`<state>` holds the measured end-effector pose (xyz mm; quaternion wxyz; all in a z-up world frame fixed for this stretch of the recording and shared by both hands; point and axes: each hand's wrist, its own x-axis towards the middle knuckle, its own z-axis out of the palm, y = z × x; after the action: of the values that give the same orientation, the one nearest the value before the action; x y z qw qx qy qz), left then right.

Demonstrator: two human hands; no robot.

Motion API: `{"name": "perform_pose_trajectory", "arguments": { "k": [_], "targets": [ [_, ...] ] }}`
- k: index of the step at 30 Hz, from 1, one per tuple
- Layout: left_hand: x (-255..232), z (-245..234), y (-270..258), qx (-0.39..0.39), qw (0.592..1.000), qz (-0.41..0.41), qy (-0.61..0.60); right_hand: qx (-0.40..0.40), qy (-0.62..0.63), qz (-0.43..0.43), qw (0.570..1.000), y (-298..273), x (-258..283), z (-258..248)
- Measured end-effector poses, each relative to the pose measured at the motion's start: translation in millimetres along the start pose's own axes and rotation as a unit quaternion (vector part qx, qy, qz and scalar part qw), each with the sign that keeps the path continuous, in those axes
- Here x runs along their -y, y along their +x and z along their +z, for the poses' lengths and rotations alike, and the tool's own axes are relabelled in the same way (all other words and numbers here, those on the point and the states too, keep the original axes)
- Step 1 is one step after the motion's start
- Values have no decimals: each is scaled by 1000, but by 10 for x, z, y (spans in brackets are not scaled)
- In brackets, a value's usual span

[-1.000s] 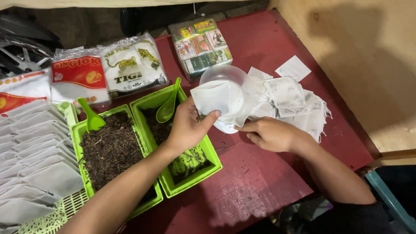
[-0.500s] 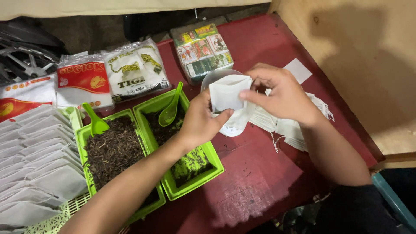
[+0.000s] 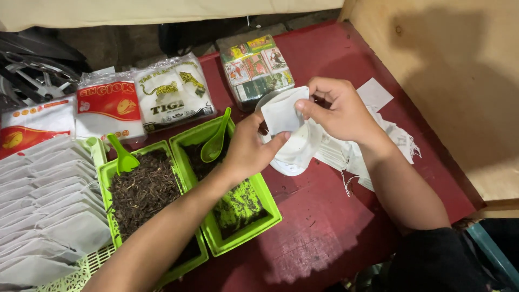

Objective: Filling small bags with tea leaves and a white powder additive using scoops

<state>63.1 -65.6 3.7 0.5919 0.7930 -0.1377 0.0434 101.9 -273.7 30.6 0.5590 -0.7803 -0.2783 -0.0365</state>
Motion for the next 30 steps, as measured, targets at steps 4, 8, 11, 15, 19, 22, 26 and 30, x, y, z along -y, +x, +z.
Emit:
{"name": "perform_pose_trajectory", "arguments": {
  "k": [4,8,11,15,19,22,26,30],
  "targets": [
    [143,26,17,-5,1000,-2,16,6,-1,5,1000,18,5,13],
    [69,-23,20,-16,999,30,32,3,-1,-1,1000,23,-29,6],
    [-12,-46,32,-21,998,46,36,-3,0,-1,1000,14,-58,13],
    [-51,-46,40,-29,998,42,32,0,0,10,1000,17,4,45],
    [67,-62,120,-26,985,133,107,4,-23,22,999,39,-103,54],
    [261,-16,182,-61,956,199,208,10,-19,38,999,67,-230,76],
    [377,28,224,-72,953,178,234,12,-48,55,997,90,-404,47],
    [507,63,283,-66,956,164,235,8,-42,81,996,96,-486,39]
  ]
}}
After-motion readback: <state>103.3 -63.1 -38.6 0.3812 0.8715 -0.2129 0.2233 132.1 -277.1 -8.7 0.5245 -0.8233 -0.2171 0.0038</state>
